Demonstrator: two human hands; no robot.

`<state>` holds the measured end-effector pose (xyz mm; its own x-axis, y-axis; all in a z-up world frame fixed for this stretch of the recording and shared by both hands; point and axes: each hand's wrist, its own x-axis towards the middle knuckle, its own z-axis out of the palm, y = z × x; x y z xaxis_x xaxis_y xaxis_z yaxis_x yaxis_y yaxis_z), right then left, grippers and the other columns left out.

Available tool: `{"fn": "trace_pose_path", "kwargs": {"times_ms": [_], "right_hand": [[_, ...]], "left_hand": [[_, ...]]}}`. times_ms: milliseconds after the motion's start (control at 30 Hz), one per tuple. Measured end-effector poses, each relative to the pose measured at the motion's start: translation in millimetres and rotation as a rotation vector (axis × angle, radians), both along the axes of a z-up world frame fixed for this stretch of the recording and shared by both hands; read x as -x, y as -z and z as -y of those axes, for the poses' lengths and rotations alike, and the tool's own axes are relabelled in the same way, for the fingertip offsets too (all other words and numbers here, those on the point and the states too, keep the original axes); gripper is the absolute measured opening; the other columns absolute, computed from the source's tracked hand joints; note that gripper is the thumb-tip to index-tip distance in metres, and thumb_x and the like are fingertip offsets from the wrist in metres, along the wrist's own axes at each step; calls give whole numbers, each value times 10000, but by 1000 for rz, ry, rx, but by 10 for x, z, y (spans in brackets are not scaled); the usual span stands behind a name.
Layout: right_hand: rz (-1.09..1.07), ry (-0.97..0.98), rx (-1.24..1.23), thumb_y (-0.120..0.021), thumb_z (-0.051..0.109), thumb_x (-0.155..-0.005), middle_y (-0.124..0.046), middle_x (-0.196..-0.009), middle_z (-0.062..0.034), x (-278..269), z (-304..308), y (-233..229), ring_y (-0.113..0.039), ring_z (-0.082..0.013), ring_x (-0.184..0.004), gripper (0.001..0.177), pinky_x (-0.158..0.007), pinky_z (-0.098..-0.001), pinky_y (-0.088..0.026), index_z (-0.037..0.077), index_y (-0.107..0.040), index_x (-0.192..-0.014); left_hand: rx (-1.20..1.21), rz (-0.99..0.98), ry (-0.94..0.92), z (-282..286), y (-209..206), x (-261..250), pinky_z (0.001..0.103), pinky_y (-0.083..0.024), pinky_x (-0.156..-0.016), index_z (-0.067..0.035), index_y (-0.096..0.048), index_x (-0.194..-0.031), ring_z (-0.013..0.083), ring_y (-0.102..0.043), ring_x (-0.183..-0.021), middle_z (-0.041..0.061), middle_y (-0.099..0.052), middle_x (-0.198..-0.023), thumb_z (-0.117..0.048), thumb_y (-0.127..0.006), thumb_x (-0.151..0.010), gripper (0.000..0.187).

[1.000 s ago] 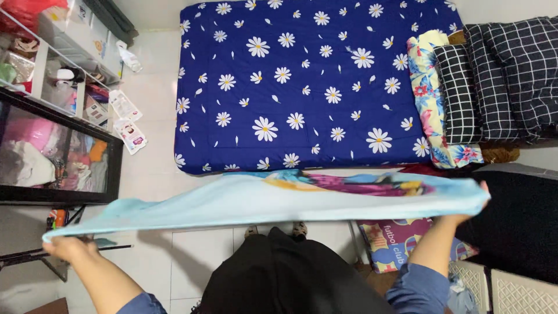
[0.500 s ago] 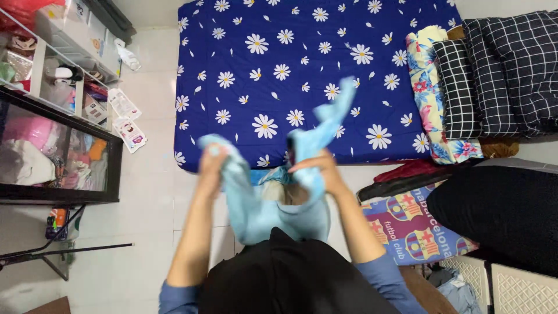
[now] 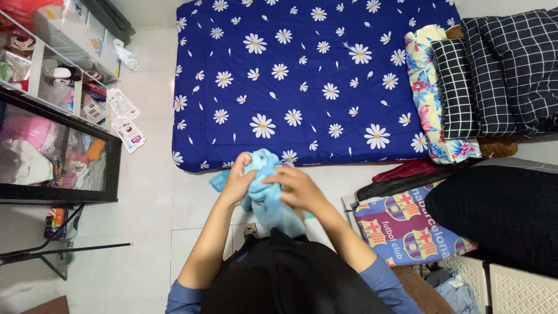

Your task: Folding a blanket on a bed and tidying items in a bedroom.

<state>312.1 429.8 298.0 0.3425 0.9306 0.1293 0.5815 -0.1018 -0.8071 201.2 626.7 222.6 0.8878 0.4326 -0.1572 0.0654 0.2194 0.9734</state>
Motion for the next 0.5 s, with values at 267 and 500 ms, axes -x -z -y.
{"fn": "trace_pose_path", "kwargs": {"times_ms": [267, 500], "right_hand": [[-32, 21, -297, -706, 31, -805, -663, -1265, -192, -277, -10, -290, -630, -372, -1161, 392, -989, -417, -479, 14, -698, -1196], [-66, 326, -346, -644, 57, -917, -687, -906, -122, -445, 217, 25, -691, -263, -812, 171, -713, -363, -533, 27, -730, -1061]], "left_hand": [[282, 130, 150, 221, -819, 28, 196, -415, -772, -140, -397, -972, 35, -416, -900, -38, -398, -962, 32, -555, -857, 260], [126, 131, 71, 326, -572, 7, 197, -381, -774, -111, -461, -1027, 41, -416, -893, -28, -442, -976, -6, -529, -959, 142]]}}
